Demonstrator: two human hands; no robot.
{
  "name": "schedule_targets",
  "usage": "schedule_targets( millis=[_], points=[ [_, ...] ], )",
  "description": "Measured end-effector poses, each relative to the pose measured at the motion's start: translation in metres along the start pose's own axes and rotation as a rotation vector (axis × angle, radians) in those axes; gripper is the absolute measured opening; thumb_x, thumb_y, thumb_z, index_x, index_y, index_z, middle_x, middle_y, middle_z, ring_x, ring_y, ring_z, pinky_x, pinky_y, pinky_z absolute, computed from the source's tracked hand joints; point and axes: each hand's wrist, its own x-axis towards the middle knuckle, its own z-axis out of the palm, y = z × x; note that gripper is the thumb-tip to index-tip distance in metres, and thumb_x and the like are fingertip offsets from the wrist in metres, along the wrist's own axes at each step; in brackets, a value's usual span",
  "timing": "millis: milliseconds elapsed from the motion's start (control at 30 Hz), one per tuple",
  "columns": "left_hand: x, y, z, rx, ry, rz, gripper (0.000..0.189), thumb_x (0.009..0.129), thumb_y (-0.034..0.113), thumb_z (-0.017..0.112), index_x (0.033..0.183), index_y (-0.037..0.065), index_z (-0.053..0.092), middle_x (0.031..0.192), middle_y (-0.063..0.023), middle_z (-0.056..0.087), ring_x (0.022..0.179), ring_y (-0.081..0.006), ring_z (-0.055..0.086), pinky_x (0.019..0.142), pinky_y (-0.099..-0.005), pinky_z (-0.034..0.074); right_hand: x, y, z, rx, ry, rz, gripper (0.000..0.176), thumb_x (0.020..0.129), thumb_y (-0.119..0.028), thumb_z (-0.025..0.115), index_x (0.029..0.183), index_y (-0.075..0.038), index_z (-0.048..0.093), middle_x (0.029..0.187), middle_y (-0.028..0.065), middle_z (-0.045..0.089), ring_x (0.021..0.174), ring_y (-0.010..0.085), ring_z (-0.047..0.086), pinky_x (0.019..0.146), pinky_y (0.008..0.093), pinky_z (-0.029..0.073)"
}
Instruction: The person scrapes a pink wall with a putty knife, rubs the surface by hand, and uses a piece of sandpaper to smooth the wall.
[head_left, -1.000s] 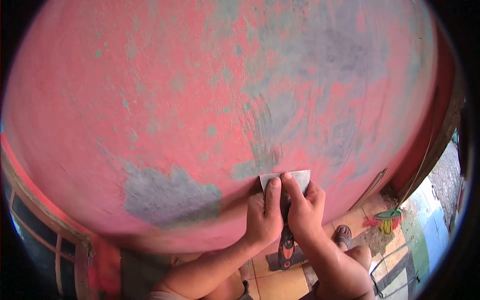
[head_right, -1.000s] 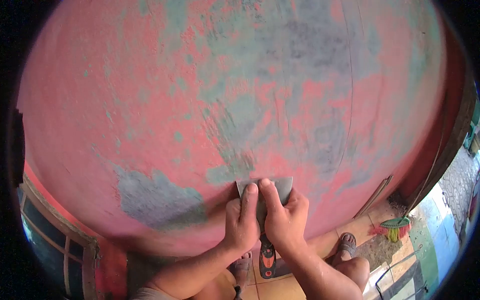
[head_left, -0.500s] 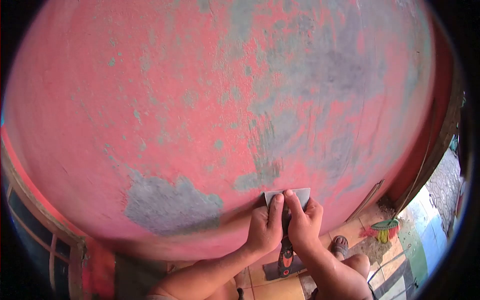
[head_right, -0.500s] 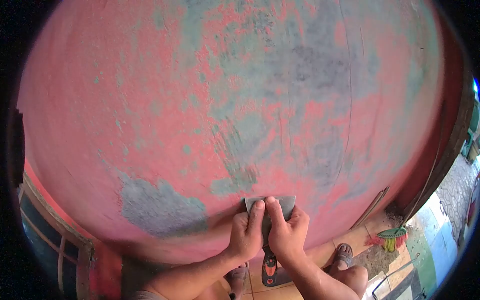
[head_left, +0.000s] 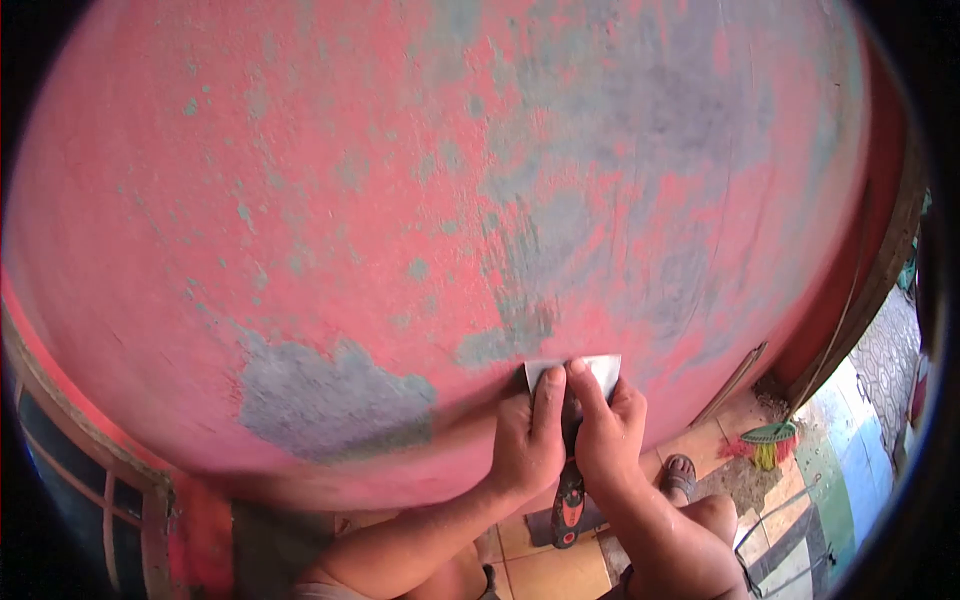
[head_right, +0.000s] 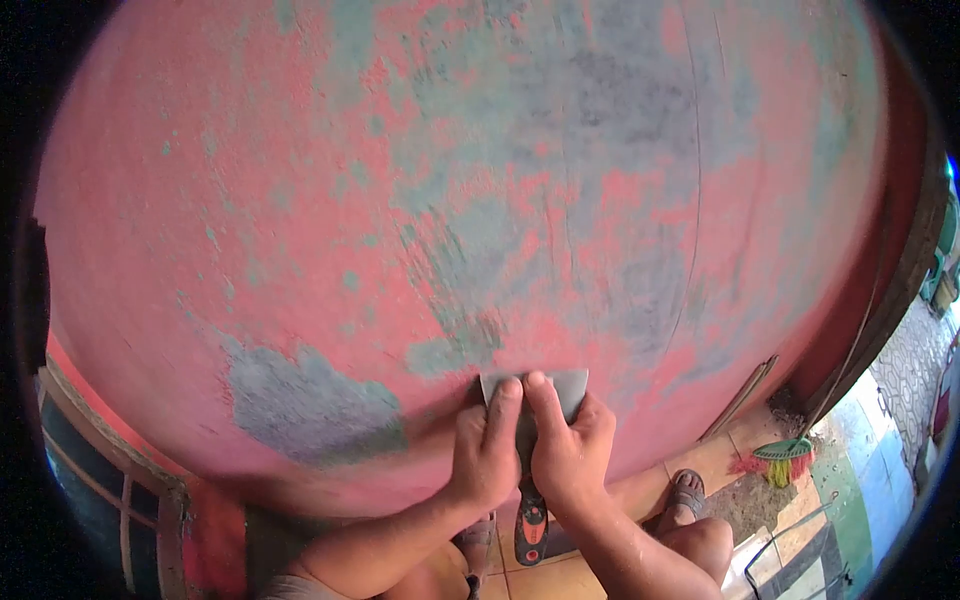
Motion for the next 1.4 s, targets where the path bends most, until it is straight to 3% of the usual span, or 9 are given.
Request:
schedule_targets(
  millis=[267, 400, 633, 733, 867, 1000, 1167, 1267, 1400],
  points=[
    [0.004, 0.000, -0.010, -0.062, -0.133, -0.184, 0.050, 0.109, 0.032, 0.045, 0.072, 0.000, 0.056, 0.061, 0.0056, 0.049, 0.063, -0.0030, 0.043, 0.052, -0.0286, 0.036, -0.004, -0.003, -0.003, 0.032, -0.003, 0.078, 0.029, 0.096, -0.028, 0.068, 0.090, 0.001, 0.067, 0.078, -0.0015, 0.063, 0.072, 0.0063, 0.053, 0.063, 0.0251, 0.044],
    [0.000, -0.003, -0.002, -0.011, -0.043, -0.037, 0.050, 0.109, 0.032, 0.045, 0.072, -0.001, 0.056, 0.063, 0.0063, 0.048, 0.063, -0.0024, 0.042, 0.052, -0.0290, 0.036, -0.003, 0.005, -0.004, 0.023, 0.017, 0.047, 0.028, 0.095, -0.028, 0.069, 0.091, 0.000, 0.067, 0.080, -0.0015, 0.063, 0.072, 0.0065, 0.053, 0.063, 0.0246, 0.044],
    [0.000, -0.005, -0.001, -0.050, -0.026, -0.125, 0.050, 0.109, 0.032, 0.045, 0.073, 0.000, 0.056, 0.063, 0.0055, 0.049, 0.064, -0.0031, 0.044, 0.052, -0.0288, 0.037, -0.003, -0.006, -0.002, 0.072, -0.011, 0.071, 0.027, 0.095, -0.026, 0.069, 0.092, 0.000, 0.068, 0.079, -0.0011, 0.063, 0.072, 0.0065, 0.053, 0.064, 0.0254, 0.045],
    [-0.001, -0.009, 0.000, -0.027, -0.027, -0.029, 0.050, 0.109, 0.032, 0.045, 0.073, 0.000, 0.055, 0.063, 0.0054, 0.049, 0.064, -0.0029, 0.044, 0.052, -0.0284, 0.037, 0.001, 0.008, -0.004, 0.044, 0.005, 0.017, 0.027, 0.095, -0.026, 0.069, 0.091, 0.000, 0.067, 0.079, -0.0008, 0.064, 0.071, 0.0061, 0.053, 0.063, 0.0248, 0.044],
    [0.003, 0.002, -0.005, -0.066, -0.059, -0.086, 0.049, 0.109, 0.032, 0.044, 0.075, 0.000, 0.056, 0.064, 0.0053, 0.049, 0.064, -0.0034, 0.044, 0.052, -0.0279, 0.037, 0.001, -0.021, 0.003, 0.073, -0.041, 0.006, 0.027, 0.095, -0.025, 0.069, 0.090, 0.002, 0.066, 0.080, -0.0015, 0.064, 0.072, 0.0057, 0.053, 0.064, 0.0246, 0.044],
    [-0.001, -0.002, 0.004, -0.032, 0.014, -0.032, 0.047, 0.109, 0.032, 0.043, 0.078, -0.001, 0.057, 0.067, 0.0051, 0.050, 0.067, -0.0040, 0.045, 0.057, -0.0273, 0.039, 0.000, 0.003, -0.002, 0.032, 0.016, 0.017, 0.026, 0.095, -0.024, 0.069, 0.091, 0.001, 0.066, 0.080, -0.0016, 0.064, 0.072, 0.0060, 0.053, 0.064, 0.0253, 0.044],
    [0.006, 0.004, -0.010, -0.062, -0.121, -0.136, 0.045, 0.110, 0.031, 0.043, 0.082, -0.001, 0.058, 0.070, 0.0041, 0.053, 0.070, -0.0040, 0.047, 0.058, -0.0270, 0.040, -0.002, -0.008, -0.002, 0.024, -0.017, 0.061, 0.026, 0.095, -0.025, 0.070, 0.089, 0.000, 0.067, 0.079, -0.0003, 0.064, 0.072, 0.0069, 0.054, 0.063, 0.0261, 0.045],
    [-0.001, 0.000, -0.004, -0.058, -0.059, -0.172, 0.046, 0.109, 0.037, 0.044, 0.085, 0.003, 0.063, 0.080, 0.0039, 0.060, 0.075, -0.0037, 0.053, 0.062, -0.0239, 0.044, -0.003, -0.007, -0.003, 0.038, -0.003, 0.074, 0.027, 0.094, -0.025, 0.070, 0.088, 0.001, 0.067, 0.078, 0.0001, 0.064, 0.072, 0.0070, 0.054, 0.062, 0.0264, 0.045],
    [0.004, 0.002, -0.003, -0.058, -0.062, -0.087, 0.048, 0.109, 0.032, 0.043, 0.078, 0.000, 0.060, 0.069, 0.0040, 0.056, 0.067, -0.0036, 0.049, 0.056, -0.0266, 0.041, 0.001, -0.011, -0.002, 0.022, -0.012, 0.046, 0.027, 0.094, -0.024, 0.070, 0.086, 0.001, 0.067, 0.076, -0.0003, 0.063, 0.071, 0.0065, 0.054, 0.063, 0.0261, 0.045]
  ],
)
